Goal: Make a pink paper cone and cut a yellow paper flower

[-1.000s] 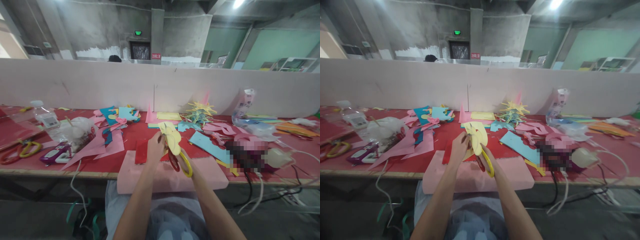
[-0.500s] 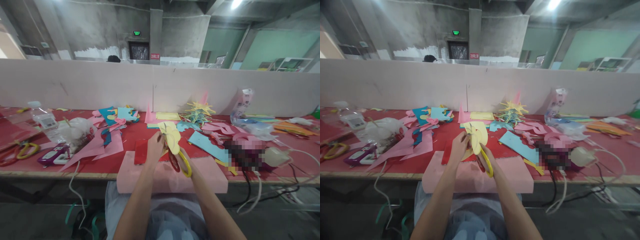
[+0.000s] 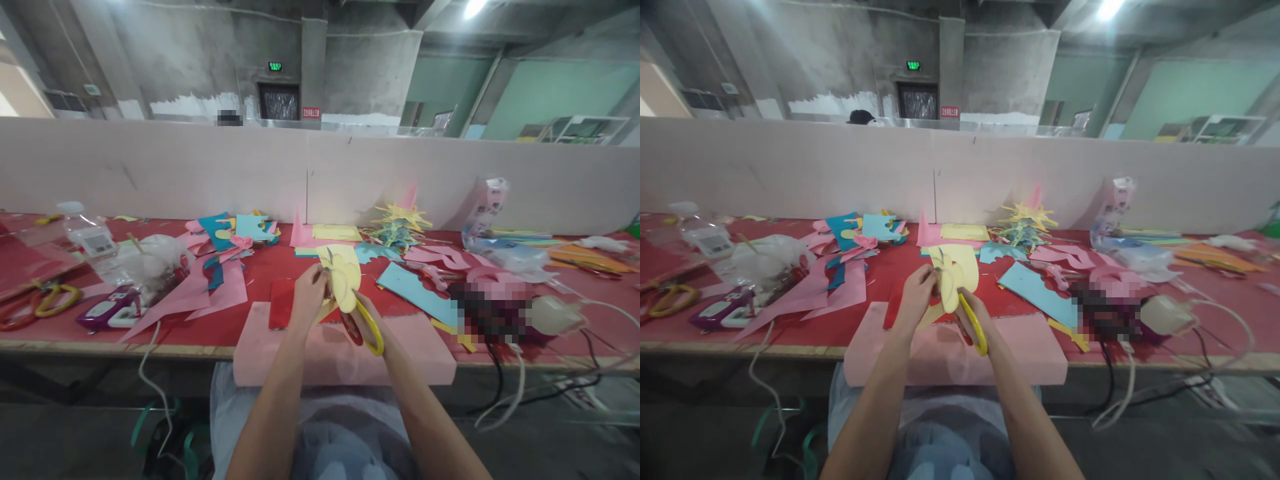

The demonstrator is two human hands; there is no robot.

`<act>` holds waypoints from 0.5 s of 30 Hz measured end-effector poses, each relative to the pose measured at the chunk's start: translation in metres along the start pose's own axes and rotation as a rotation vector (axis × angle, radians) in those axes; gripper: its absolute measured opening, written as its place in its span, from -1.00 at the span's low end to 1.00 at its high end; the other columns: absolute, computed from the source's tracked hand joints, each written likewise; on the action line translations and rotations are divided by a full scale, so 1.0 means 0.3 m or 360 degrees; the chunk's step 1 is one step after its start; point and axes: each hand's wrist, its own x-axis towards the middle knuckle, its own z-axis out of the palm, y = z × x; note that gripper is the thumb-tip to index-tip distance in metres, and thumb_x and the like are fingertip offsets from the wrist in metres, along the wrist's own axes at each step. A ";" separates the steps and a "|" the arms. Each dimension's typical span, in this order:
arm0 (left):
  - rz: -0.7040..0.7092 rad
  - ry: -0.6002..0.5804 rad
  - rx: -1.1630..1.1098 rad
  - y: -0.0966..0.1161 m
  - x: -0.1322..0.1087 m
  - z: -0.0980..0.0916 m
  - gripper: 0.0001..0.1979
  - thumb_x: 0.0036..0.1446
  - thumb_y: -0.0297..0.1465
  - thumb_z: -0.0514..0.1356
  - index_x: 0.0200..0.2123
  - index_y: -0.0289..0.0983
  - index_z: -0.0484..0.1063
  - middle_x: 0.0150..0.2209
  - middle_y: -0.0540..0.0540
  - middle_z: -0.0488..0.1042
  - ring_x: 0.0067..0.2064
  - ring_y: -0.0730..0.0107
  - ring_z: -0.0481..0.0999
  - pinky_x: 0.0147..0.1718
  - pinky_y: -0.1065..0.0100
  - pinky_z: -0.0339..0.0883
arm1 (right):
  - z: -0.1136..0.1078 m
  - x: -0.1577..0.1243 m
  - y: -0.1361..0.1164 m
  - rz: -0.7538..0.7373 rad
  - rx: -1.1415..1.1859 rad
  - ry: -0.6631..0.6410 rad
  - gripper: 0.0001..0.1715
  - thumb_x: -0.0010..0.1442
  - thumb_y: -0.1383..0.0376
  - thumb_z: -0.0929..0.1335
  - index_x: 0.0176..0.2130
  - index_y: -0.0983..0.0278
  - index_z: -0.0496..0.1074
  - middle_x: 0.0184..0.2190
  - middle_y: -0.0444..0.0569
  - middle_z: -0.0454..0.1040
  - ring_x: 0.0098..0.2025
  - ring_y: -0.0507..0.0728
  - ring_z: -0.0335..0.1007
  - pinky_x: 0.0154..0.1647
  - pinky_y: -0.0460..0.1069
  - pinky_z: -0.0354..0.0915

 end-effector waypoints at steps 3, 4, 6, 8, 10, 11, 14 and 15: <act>-0.0021 -0.0009 -0.0036 -0.013 0.010 -0.005 -0.77 0.07 -0.41 0.00 -0.62 -0.25 0.13 -0.72 0.12 0.16 -0.65 0.55 0.19 -0.60 0.48 0.09 | 0.000 -0.002 -0.006 0.0009 -0.0021 -0.0004 -0.64 0.13 0.00 0.24 -0.43 0.22 0.16 -0.73 -0.29 0.11 -0.81 -0.09 -0.04 -0.88 -0.18 -0.07; -0.0028 -0.0015 -0.0051 -0.017 0.013 -0.006 -0.78 0.07 -0.41 0.00 -0.61 -0.25 0.13 -0.73 0.12 0.16 -0.65 0.54 0.19 -0.61 0.48 0.10 | 0.000 -0.004 -0.010 0.0009 -0.0033 -0.0014 -0.65 0.13 0.00 0.23 -0.43 0.22 0.15 -0.74 -0.29 0.11 -0.81 -0.09 -0.05 -0.88 -0.18 -0.07; -0.0034 -0.0031 -0.0080 -0.022 0.019 -0.009 -0.79 0.06 -0.40 0.01 -0.61 -0.25 0.14 -0.72 0.12 0.16 -0.65 0.54 0.19 -0.61 0.48 0.11 | -0.003 -0.008 -0.017 0.0002 -0.0056 -0.0028 -0.65 0.14 0.00 0.23 -0.42 0.22 0.16 -0.75 -0.30 0.10 -0.82 -0.09 -0.06 -0.89 -0.18 -0.07; -0.0039 -0.0046 -0.0097 -0.025 0.022 -0.012 -0.81 0.04 -0.40 0.02 -0.60 -0.25 0.15 -0.71 0.13 0.15 -0.64 0.55 0.19 -0.61 0.49 0.11 | -0.006 -0.012 -0.020 -0.0003 -0.0079 -0.0043 -0.65 0.15 0.00 0.22 -0.41 0.22 0.17 -0.76 -0.31 0.08 -0.83 -0.08 -0.07 -0.88 -0.17 -0.06; -0.0041 -0.0051 -0.0096 -0.026 0.024 -0.016 -0.82 0.03 -0.39 0.02 -0.59 -0.26 0.16 -0.68 0.12 0.15 -0.62 0.55 0.19 -0.62 0.50 0.11 | -0.010 -0.013 -0.017 0.0014 -0.0095 -0.0031 -0.63 0.15 -0.02 0.21 -0.41 0.22 0.17 -0.76 -0.31 0.07 -0.84 -0.08 -0.08 -0.88 -0.16 -0.07; -0.0038 -0.0052 -0.0090 -0.025 0.025 -0.018 -0.82 0.03 -0.38 0.03 -0.59 -0.26 0.17 -0.66 0.12 0.15 -0.61 0.55 0.20 -0.62 0.50 0.10 | -0.012 -0.013 -0.014 0.0022 -0.0102 -0.0018 -0.62 0.15 -0.03 0.21 -0.41 0.22 0.17 -0.76 -0.30 0.08 -0.84 -0.08 -0.08 -0.88 -0.15 -0.08; -0.0032 -0.0062 -0.0068 -0.027 0.028 -0.025 -0.80 0.03 -0.35 0.04 -0.59 -0.27 0.17 -0.62 0.10 0.17 -0.58 0.55 0.21 -0.61 0.50 0.11 | -0.018 -0.012 -0.003 0.0022 -0.0126 0.0013 -0.60 0.14 -0.05 0.21 -0.44 0.21 0.15 -0.75 -0.29 0.09 -0.84 -0.08 -0.07 -0.88 -0.15 -0.10; -0.0034 -0.0068 -0.0059 -0.030 0.030 -0.028 -0.80 0.03 -0.34 0.04 -0.59 -0.27 0.17 -0.61 0.09 0.18 -0.57 0.55 0.21 -0.61 0.50 0.11 | -0.020 -0.011 0.000 0.0019 -0.0134 0.0013 -0.60 0.14 -0.05 0.21 -0.44 0.21 0.14 -0.74 -0.28 0.10 -0.83 -0.09 -0.07 -0.87 -0.14 -0.10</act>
